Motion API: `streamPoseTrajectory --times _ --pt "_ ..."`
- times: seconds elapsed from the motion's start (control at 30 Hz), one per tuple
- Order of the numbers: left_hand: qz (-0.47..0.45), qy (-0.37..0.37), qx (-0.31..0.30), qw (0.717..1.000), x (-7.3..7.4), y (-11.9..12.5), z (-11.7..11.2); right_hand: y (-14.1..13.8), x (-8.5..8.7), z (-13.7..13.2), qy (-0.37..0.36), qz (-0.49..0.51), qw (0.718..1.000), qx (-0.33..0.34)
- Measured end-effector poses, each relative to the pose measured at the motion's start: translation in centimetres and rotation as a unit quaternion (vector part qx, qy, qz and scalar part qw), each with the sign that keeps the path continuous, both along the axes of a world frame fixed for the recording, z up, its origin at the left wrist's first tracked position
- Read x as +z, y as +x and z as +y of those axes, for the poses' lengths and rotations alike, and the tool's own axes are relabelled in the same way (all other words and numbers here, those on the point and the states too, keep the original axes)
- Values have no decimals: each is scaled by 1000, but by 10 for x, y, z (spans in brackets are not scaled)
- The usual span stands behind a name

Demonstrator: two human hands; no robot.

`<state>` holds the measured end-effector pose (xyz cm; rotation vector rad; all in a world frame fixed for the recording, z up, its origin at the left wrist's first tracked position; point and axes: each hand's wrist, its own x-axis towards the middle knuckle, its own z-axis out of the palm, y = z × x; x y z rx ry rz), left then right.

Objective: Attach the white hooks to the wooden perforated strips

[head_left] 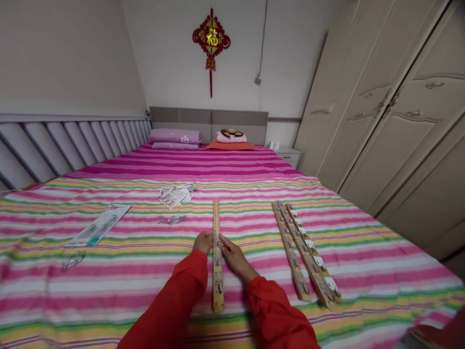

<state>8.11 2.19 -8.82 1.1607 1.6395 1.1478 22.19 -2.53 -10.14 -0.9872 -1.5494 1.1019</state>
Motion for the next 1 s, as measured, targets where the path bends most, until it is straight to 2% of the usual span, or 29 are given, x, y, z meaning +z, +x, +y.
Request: streamPoseTrajectory --times 0.27,0.43,0.57,0.63,0.8,1.0 --pt "-101 20 -9 995 -1 -6 -15 -2 -14 1 -79 36 990 -108" --pt "-137 59 -30 988 -5 -14 -27 -1 -9 -1 -65 52 992 -97" --pt "-154 90 -50 983 -9 -16 -33 -2 -3 -5 -39 66 995 -61" --pt "-142 111 -65 982 -11 -16 -35 -2 -2 -4 -37 65 996 -48" --pt "-47 162 -96 981 -16 -15 -35 -3 -3 -1 -52 51 996 -42" --pt "-5 156 -114 981 -23 -14 -33 -5 3 1 -45 0 998 -38"
